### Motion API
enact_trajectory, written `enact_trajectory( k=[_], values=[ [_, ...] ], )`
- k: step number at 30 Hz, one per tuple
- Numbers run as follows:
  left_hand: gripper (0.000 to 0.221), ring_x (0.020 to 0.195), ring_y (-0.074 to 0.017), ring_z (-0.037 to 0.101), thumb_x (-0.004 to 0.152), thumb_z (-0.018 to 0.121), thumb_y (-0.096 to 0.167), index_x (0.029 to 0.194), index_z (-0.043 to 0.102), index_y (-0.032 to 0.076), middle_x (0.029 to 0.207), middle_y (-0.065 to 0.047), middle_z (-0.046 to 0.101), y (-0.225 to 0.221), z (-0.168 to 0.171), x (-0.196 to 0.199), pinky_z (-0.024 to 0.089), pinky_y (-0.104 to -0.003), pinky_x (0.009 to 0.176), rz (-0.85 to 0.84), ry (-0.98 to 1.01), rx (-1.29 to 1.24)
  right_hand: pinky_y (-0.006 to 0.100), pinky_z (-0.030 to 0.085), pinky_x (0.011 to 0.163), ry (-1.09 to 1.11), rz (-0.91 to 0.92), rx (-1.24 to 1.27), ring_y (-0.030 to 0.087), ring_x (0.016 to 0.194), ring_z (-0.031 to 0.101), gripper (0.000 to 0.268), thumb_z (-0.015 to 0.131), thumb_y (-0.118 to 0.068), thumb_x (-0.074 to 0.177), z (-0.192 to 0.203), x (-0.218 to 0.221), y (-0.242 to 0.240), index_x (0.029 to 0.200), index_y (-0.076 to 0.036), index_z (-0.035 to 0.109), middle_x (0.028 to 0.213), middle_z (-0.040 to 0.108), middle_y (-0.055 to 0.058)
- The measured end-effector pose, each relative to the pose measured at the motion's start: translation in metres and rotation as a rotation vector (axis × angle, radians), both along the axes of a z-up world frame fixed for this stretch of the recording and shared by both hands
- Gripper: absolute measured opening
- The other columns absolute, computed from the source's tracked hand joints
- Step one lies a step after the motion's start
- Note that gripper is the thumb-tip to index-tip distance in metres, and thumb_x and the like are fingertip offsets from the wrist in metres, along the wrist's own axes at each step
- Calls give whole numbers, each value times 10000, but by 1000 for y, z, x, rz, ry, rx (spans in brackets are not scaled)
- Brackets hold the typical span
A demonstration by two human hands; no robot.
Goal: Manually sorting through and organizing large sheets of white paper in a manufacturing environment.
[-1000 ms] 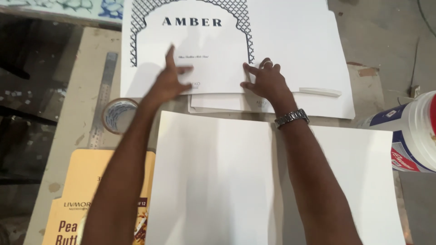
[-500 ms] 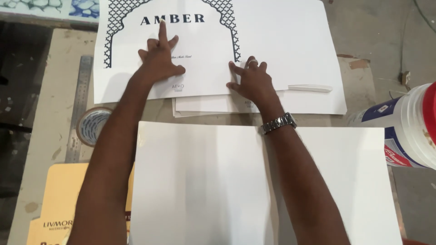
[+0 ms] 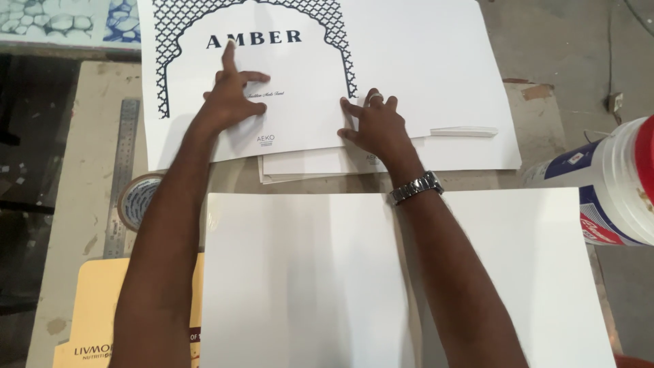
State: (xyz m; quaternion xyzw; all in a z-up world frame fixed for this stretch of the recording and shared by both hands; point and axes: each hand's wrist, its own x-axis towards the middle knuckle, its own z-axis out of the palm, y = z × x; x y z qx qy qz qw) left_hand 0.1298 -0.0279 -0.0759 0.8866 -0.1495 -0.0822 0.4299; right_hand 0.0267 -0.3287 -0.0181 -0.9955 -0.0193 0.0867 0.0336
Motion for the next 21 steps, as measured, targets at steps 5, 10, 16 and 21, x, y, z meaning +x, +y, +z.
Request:
enact_trajectory(
  k=[5, 10, 16, 21],
  values=[
    [1132, 1316, -265, 553, 855, 642, -134, 1643, -121, 147, 1576, -117, 573, 44, 35, -24, 535, -489, 1029, 46, 97, -871, 532, 572, 905, 34, -11, 1, 480, 1290, 444, 702, 735, -570, 857, 2, -3, 3, 1494, -405, 490, 1515, 402, 200],
    [990, 1361, -283, 596, 1030, 566, -58, 1738, -99, 133, 1625, -194, 587, 142, 115, -134, 535, -476, 1140, 225, 87, -894, 568, 548, 936, 51, -26, 2, 486, 1353, 396, 717, 711, -582, 865, 5, -5, 3, 1515, -406, 465, 1557, 360, 202],
    [991, 1507, -345, 475, 976, 504, -41, 1686, -175, 87, 1664, -210, 498, 277, -7, -225, 417, -483, 1184, 363, 13, -241, 615, 484, 999, 63, -30, 16, 507, 1399, 323, 714, 696, -588, 877, -3, -3, 2, 1521, -397, 452, 1585, 313, 216],
    [919, 1263, -394, 538, 890, 627, 184, 1622, 90, 45, 1436, -262, 549, 283, -18, -257, 401, -605, 1033, 380, -149, 520, 591, 513, 980, 26, 4, 21, 511, 1364, 378, 708, 688, -596, 882, 1, -3, 3, 1516, -354, 486, 1555, 390, 221]
  ],
)
